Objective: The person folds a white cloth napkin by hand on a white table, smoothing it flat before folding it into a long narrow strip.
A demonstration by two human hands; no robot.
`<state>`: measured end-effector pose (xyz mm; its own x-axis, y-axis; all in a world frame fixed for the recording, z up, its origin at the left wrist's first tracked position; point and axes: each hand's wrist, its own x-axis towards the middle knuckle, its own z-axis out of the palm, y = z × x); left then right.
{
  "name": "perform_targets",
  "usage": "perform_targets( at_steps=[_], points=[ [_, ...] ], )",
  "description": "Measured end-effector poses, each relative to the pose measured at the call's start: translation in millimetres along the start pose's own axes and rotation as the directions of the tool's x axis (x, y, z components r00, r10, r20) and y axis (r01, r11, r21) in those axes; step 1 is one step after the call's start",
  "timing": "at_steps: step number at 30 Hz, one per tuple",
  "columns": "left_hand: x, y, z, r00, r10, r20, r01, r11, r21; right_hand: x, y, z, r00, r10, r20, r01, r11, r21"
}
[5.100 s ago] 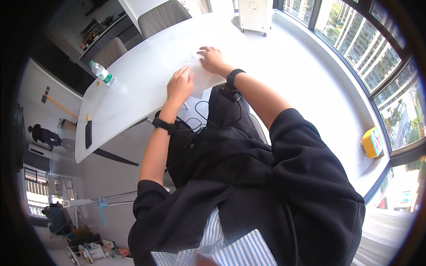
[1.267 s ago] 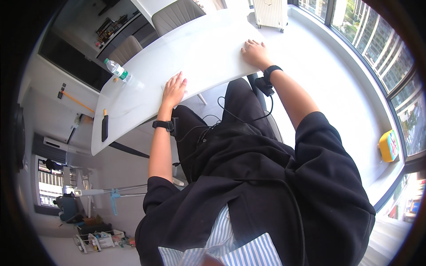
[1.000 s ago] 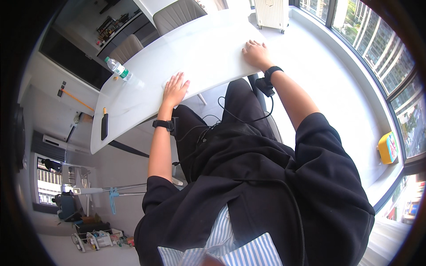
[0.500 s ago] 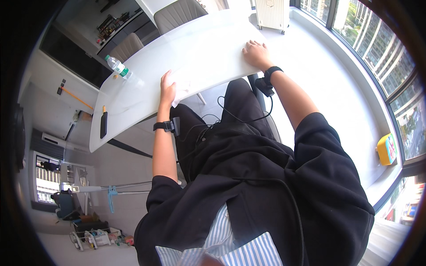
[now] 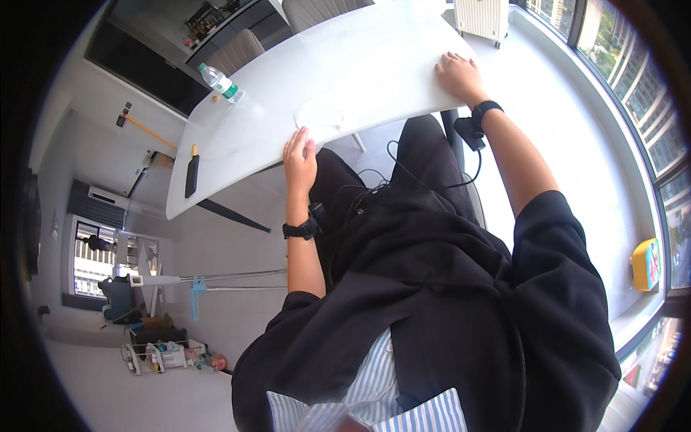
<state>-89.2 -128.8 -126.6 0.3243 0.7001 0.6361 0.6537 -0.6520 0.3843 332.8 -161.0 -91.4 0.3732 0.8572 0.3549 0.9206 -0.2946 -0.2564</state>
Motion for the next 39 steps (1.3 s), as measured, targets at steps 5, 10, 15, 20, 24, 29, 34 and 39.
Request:
perform_targets(
  at_steps=[5,10,15,20,24,29,34,39],
  points=[
    [-0.1,33.2,-9.7,0.993,0.082,0.089,-0.093,0.987,0.130,5.5,11.6,8.9,1.000,0.005,-0.012,-0.005,1.000,-0.019],
    [-5.3,10.9,-5.8,0.995,0.094,0.025,-0.095,0.994,0.047,4.6,0.3,8.0,0.999,0.017,0.033,-0.017,1.000,0.004],
    [-6.2,15.0,-8.8,0.995,-0.091,-0.039,0.078,0.963,-0.259,5.2,10.2,12.6,0.991,-0.017,-0.135,0.012,0.999,-0.037],
    [-12.3,5.6,-12.6,0.989,-0.109,-0.099,0.079,0.960,-0.268,-16.6,-34.4,5.5,0.956,-0.245,-0.161,0.290,0.873,0.392],
    [-8.2,29.7,-20.2,0.983,-0.137,-0.121,0.116,0.980,-0.162,-77.9,-85.3,-0.4,0.841,-0.524,-0.134,0.537,0.778,0.327],
    [-8.4,31.7,-23.3,0.996,0.018,-0.086,-0.021,0.999,-0.030,-96.3,-81.9,-1.0,0.720,-0.655,-0.227,0.694,0.677,0.246],
    [15.9,85.6,-75.6,0.972,-0.086,-0.219,0.016,0.953,-0.303,-98.7,-87.6,-81.0,0.806,-0.521,-0.280,0.583,0.621,0.524],
    [26.2,134.1,-128.5,0.914,-0.288,-0.286,0.083,0.822,-0.563,-125.2,-108.2,-171.1,0.909,-0.287,-0.303,0.418,0.630,0.655]
  ],
)
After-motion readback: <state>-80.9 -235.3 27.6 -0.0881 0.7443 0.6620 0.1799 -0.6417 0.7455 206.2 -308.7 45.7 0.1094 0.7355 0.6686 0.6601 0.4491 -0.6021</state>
